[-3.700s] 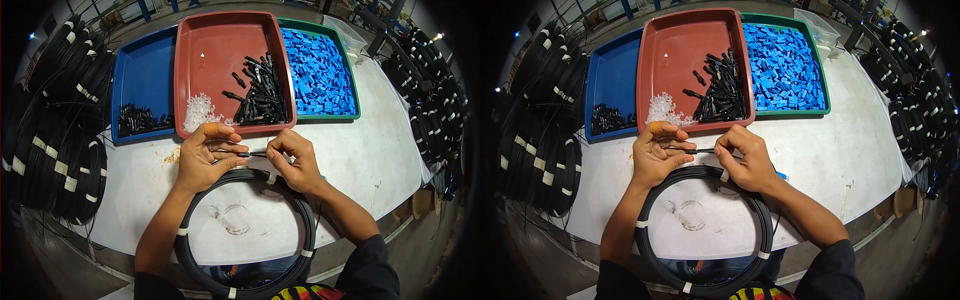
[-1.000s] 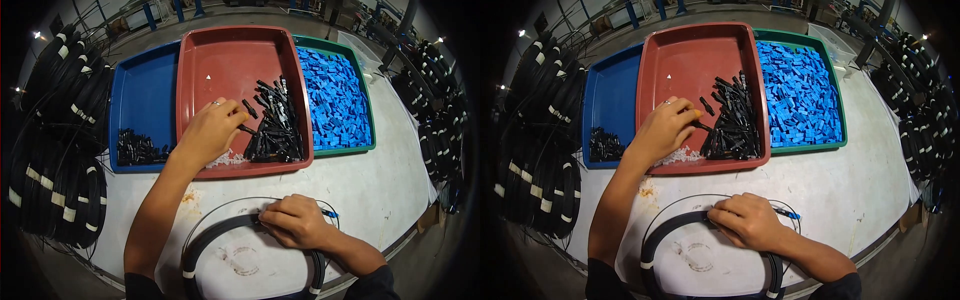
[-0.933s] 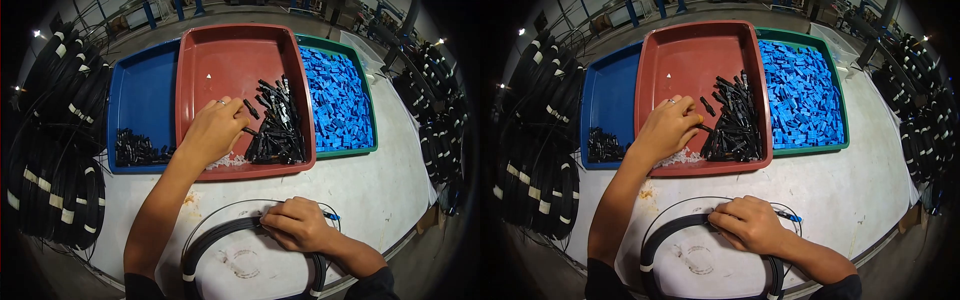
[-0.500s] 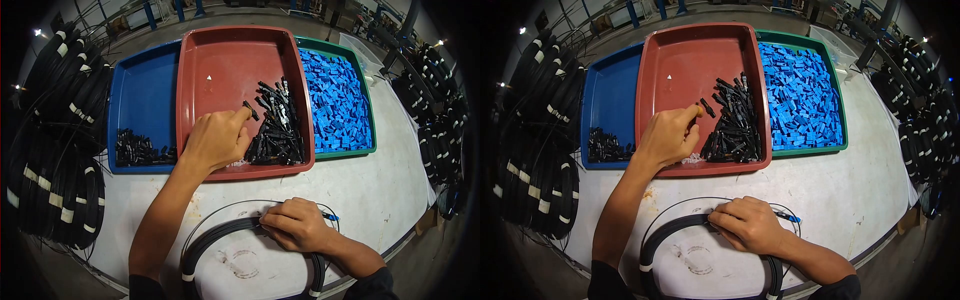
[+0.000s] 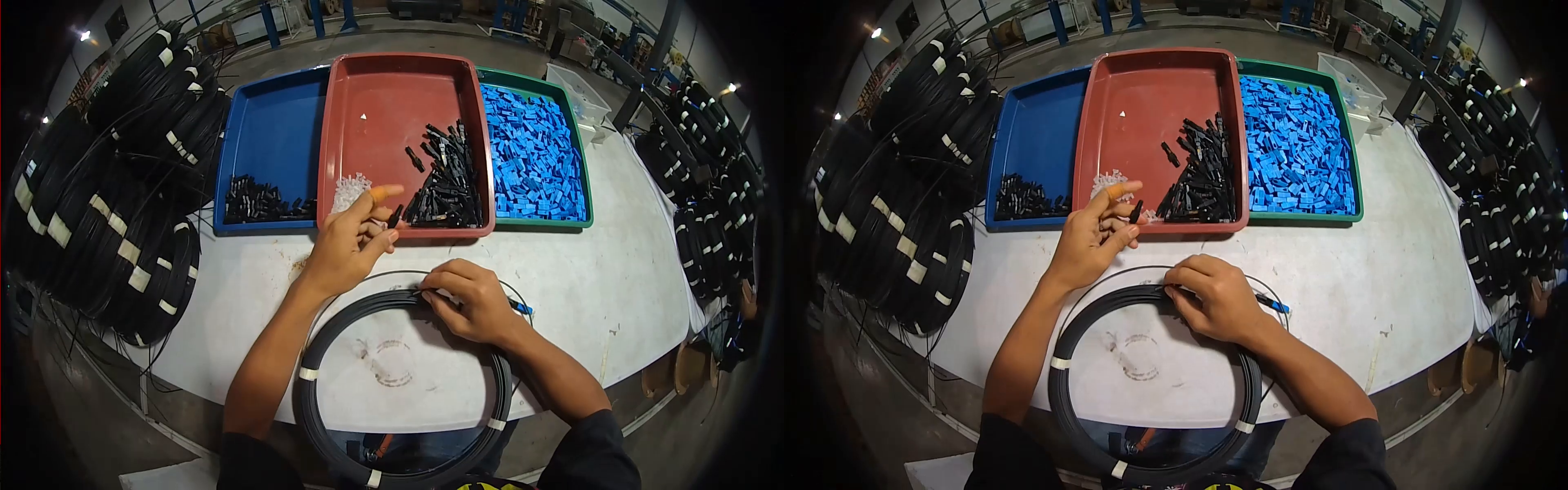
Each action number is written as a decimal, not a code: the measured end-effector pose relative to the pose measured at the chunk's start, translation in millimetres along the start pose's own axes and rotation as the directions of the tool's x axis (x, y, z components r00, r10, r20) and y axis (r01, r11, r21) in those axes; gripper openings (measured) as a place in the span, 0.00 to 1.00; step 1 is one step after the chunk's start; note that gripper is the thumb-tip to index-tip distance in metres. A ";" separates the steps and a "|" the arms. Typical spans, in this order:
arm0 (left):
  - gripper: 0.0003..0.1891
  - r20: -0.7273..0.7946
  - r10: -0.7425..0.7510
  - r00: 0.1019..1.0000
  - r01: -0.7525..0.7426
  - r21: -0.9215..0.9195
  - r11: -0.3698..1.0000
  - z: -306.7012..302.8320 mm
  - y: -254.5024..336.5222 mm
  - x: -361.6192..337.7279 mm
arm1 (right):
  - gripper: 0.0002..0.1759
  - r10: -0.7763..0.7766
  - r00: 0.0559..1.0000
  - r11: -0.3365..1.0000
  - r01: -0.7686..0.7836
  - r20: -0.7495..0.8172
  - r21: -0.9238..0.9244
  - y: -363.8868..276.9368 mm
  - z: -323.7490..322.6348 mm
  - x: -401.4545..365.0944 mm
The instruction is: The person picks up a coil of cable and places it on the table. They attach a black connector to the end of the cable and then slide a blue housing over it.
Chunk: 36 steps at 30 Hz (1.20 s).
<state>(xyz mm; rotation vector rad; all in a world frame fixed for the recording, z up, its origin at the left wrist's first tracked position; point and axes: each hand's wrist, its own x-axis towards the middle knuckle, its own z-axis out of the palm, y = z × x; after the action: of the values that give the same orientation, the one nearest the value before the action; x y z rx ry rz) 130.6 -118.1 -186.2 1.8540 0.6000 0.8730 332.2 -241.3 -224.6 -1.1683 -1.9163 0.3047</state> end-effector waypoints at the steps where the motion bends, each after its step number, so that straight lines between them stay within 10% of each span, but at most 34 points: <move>1: 0.22 0.006 0.034 0.999 -0.034 0.026 0.999 -0.1 -7.1 -4.8 | 0.08 0.003 1.000 1.000 -0.003 -0.001 -0.003 -0.4 -0.7 0.3; 22: 0.17 0.116 -0.044 0.992 0.045 -0.004 0.999 10.9 -26.4 -35.8 | 0.08 0.135 0.991 0.984 -0.131 -0.018 0.119 -3.8 -2.8 3.7; 36: 0.11 0.153 0.298 0.942 -0.335 0.455 0.825 11.8 -17.9 -38.5 | 0.05 0.087 0.988 0.996 -0.083 -0.124 0.036 -1.6 0.7 2.8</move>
<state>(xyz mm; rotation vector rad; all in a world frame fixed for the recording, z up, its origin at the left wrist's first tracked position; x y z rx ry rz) 115.3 -145.0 -217.5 2.4793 0.4920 0.9194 330.1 -239.7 -222.6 -1.2225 -1.7503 0.2979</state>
